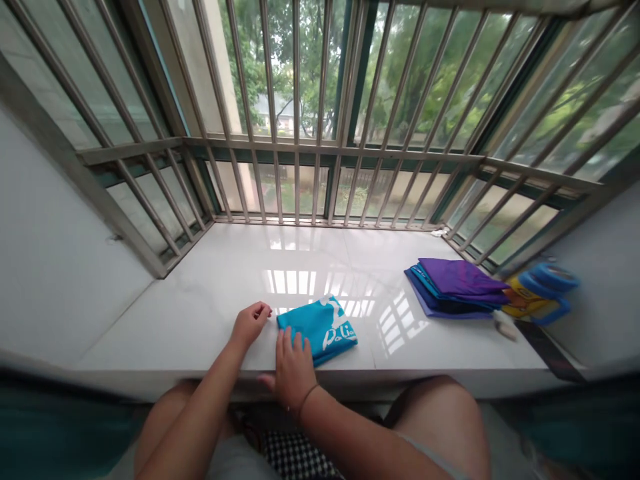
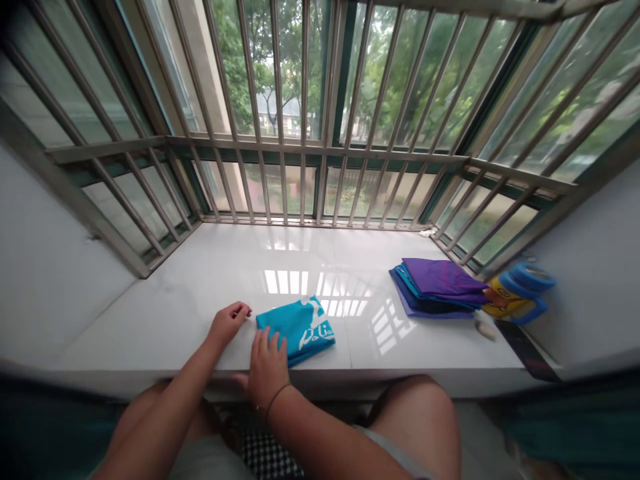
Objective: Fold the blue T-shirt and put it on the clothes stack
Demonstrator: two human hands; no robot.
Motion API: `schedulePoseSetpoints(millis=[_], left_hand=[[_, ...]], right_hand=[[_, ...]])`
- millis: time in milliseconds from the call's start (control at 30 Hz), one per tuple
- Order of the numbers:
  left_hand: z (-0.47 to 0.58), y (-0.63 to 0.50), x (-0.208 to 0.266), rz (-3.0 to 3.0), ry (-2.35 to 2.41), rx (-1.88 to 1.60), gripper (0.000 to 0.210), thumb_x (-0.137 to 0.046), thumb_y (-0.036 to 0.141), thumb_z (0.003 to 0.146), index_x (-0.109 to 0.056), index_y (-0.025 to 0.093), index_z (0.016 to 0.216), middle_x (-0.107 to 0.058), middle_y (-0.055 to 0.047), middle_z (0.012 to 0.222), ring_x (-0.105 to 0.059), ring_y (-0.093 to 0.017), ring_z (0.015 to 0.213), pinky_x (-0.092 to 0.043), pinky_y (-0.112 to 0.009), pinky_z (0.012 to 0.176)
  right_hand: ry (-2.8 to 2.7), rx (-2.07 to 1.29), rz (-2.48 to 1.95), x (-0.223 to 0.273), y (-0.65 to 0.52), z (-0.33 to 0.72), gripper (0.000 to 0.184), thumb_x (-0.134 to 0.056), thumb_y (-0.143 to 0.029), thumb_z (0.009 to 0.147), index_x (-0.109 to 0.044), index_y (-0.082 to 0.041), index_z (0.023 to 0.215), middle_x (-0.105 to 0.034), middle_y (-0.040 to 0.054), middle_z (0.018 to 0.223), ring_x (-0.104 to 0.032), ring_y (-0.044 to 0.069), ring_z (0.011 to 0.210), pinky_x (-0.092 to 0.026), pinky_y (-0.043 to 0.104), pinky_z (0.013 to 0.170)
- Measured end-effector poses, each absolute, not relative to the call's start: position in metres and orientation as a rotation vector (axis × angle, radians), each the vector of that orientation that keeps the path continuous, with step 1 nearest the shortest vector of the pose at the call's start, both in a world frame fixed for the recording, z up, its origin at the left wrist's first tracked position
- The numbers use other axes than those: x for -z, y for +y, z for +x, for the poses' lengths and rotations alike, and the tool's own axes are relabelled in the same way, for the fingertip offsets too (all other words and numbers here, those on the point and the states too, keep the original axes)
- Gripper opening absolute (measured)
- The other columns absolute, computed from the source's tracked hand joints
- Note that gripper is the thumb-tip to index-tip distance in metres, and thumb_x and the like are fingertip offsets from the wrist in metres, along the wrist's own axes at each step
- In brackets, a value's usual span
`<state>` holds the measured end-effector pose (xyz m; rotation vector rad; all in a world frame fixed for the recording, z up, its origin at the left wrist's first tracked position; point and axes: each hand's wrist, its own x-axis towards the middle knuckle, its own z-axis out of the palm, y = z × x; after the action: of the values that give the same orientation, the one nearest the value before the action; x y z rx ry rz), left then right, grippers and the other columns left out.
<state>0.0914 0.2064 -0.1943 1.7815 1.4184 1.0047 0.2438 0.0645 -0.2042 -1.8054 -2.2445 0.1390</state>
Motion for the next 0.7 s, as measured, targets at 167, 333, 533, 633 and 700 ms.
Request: schedulePoseSetpoints(millis=[167,333,533,633,700], left_hand=[[0.088,0.211,0.201,1.792,1.485,-0.947,0.039,-0.056,0.057,0.09,-0.074,0.024,0.08,-0.079,-0.002,0.08,-0.074,-0.023,0.079,-0.053,-0.03,0.075],[0.089,0.211,0.197,1.834,1.54,-0.852,0.042,-0.053,0.06,0.089,-0.073,0.025,0.079,-0.079,-0.002,0.078,-0.074,-0.024,0.08,-0.052,-0.03,0.074],[0.093,0.21,0.191,1.918,1.579,-0.764,0.043,-0.05,0.06,0.088,-0.072,0.025,0.076,-0.078,-0.002,0.076,-0.072,-0.023,0.077,-0.051,-0.03,0.072],[0.093,0.211,0.189,1.924,1.596,-0.756,0.042,-0.051,0.059,0.088,-0.072,0.025,0.075,-0.078,-0.002,0.075,-0.072,-0.024,0.077,-0.051,-0.03,0.073],[0.094,0.211,0.188,1.928,1.607,-0.744,0.042,-0.051,0.059,0.087,-0.072,0.025,0.074,-0.078,-0.002,0.075,-0.072,-0.024,0.077,-0.051,-0.03,0.073]], right_hand=[[-2.313,-0.118,-1.589,0.206,0.035,0.283,0.028,-0.061,-0.022,0.102,-0.069,-0.021,0.129,-0.075,0.0141,0.124,-0.071,0.033,0.11,-0.059,0.048,0.093],[-1.883,-0.494,-1.594,0.142,0.056,0.368,0.027,-0.065,-0.023,0.098,-0.072,-0.029,0.123,-0.076,0.0031,0.12,-0.073,0.025,0.109,-0.058,0.038,0.096],[-1.153,-0.904,-1.619,0.041,0.114,0.508,0.022,-0.074,-0.039,0.093,-0.077,-0.019,0.103,-0.081,0.0051,0.096,-0.076,0.024,0.088,-0.062,0.036,0.083],[-0.875,-1.006,-1.507,-0.001,0.143,0.577,0.021,-0.083,-0.033,0.087,-0.074,-0.017,0.096,-0.079,0.0054,0.086,-0.073,0.018,0.074,-0.061,0.028,0.069],[-0.791,-0.997,-1.518,-0.024,0.156,0.616,0.02,-0.083,-0.031,0.087,-0.072,-0.016,0.096,-0.077,0.0042,0.08,-0.07,0.016,0.067,-0.059,0.025,0.063]])
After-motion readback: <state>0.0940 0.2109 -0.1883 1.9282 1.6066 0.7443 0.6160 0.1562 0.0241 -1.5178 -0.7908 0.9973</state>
